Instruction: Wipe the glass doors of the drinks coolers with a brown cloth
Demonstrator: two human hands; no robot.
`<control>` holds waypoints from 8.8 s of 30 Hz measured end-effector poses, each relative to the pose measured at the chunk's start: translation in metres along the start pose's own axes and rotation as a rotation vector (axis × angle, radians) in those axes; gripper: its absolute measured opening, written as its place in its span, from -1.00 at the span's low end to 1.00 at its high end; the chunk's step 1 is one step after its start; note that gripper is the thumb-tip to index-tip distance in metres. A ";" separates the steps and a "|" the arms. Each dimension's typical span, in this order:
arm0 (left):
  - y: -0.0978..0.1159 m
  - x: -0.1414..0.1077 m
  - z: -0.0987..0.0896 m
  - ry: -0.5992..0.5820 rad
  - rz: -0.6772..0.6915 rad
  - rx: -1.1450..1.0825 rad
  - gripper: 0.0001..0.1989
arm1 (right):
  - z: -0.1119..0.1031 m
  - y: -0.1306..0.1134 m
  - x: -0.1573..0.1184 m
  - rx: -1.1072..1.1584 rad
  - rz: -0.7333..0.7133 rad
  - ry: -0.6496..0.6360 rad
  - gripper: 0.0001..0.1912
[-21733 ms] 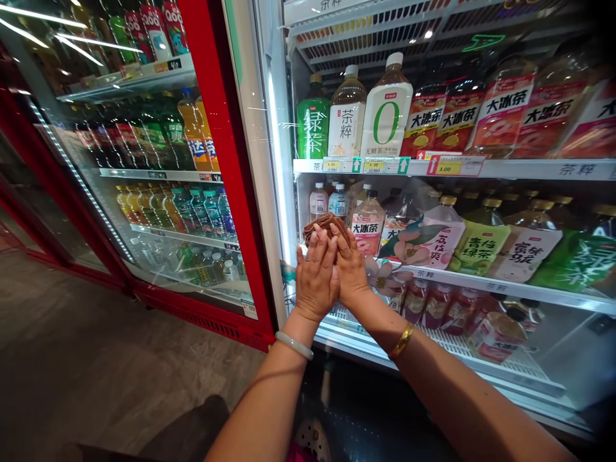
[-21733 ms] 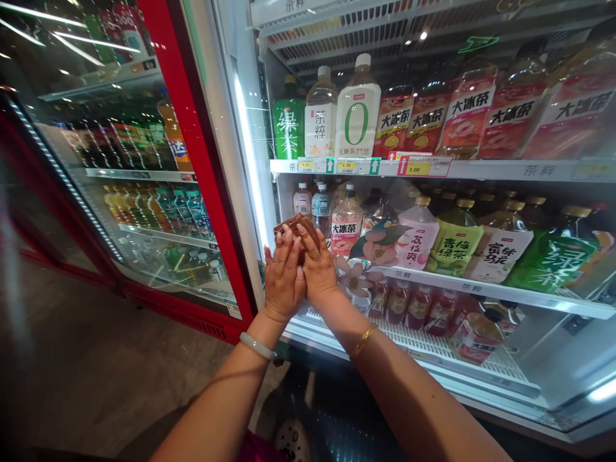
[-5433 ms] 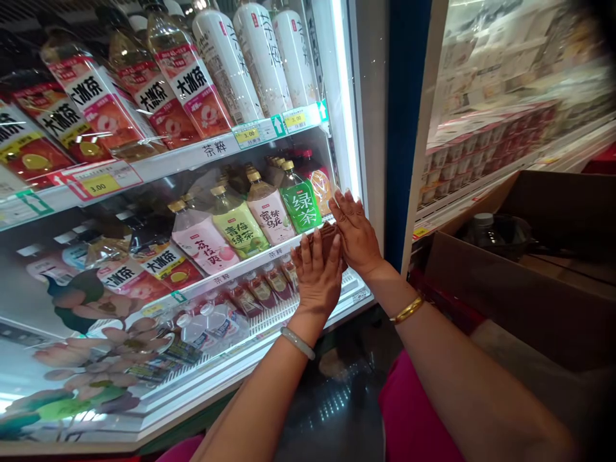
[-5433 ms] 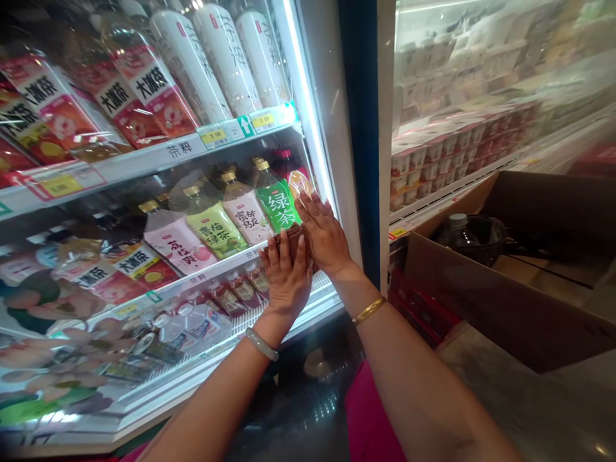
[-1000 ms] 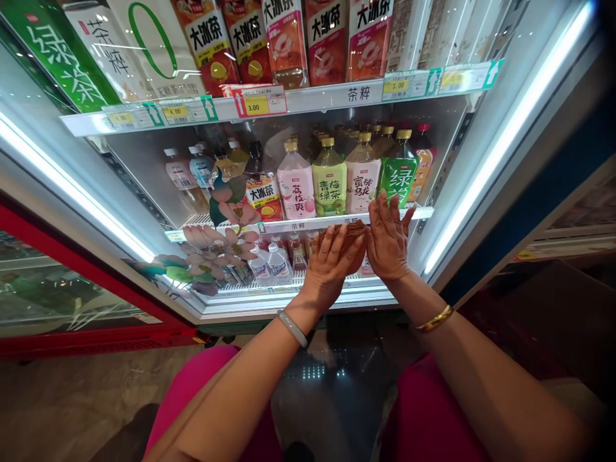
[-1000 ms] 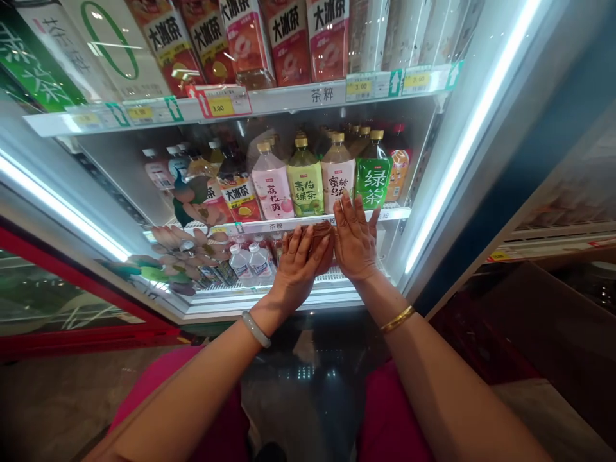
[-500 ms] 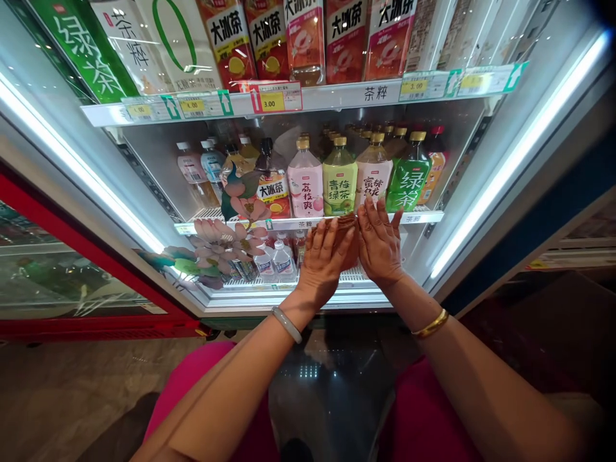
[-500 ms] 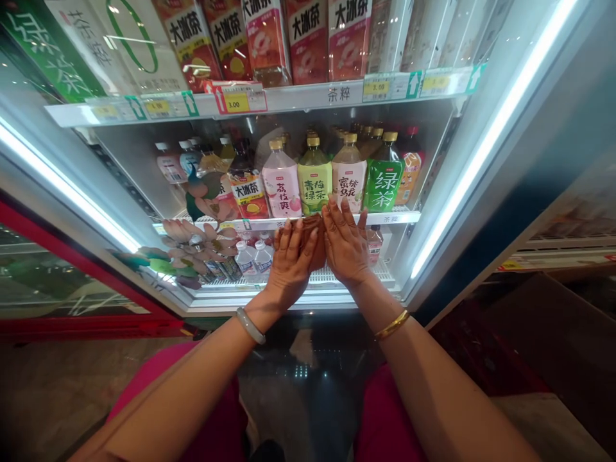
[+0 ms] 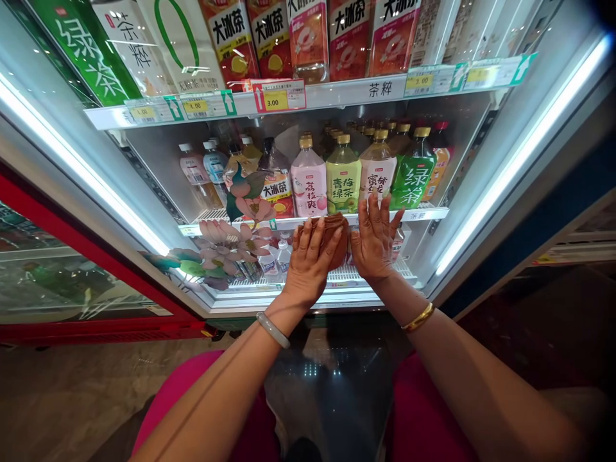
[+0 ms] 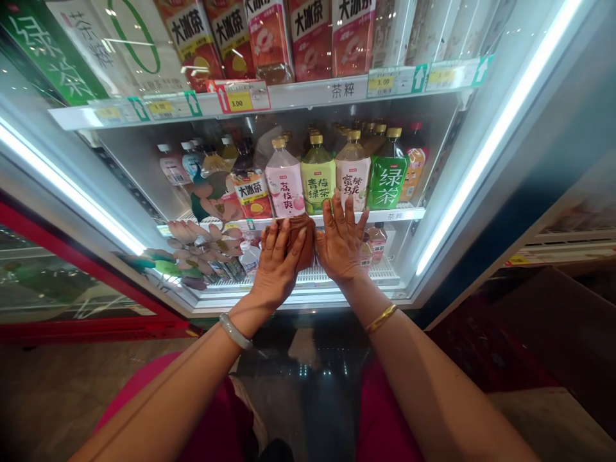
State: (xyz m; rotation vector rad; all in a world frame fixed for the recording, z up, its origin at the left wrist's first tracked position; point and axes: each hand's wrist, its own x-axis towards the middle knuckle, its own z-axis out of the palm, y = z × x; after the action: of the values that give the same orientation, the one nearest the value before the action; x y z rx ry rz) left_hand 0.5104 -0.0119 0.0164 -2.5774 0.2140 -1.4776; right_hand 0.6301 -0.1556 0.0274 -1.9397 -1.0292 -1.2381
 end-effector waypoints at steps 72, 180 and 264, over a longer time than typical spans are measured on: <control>-0.068 -0.065 -0.042 -0.075 -0.082 -0.002 -0.10 | 0.047 -0.073 0.004 -0.069 -0.125 -0.039 -0.26; 0.104 0.013 0.076 0.029 -0.073 -0.150 -0.14 | -0.055 0.077 -0.028 -0.124 0.010 -0.221 -0.28; 0.163 0.140 0.075 -0.496 0.221 -0.786 -0.07 | -0.073 0.152 -0.071 -0.104 0.506 0.001 -0.12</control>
State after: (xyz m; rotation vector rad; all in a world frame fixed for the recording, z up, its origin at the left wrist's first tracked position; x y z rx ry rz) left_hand 0.6382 -0.1945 0.0622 -3.2413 1.1539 -0.7065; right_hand 0.7087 -0.3123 -0.0238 -2.1016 -0.4310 -1.0143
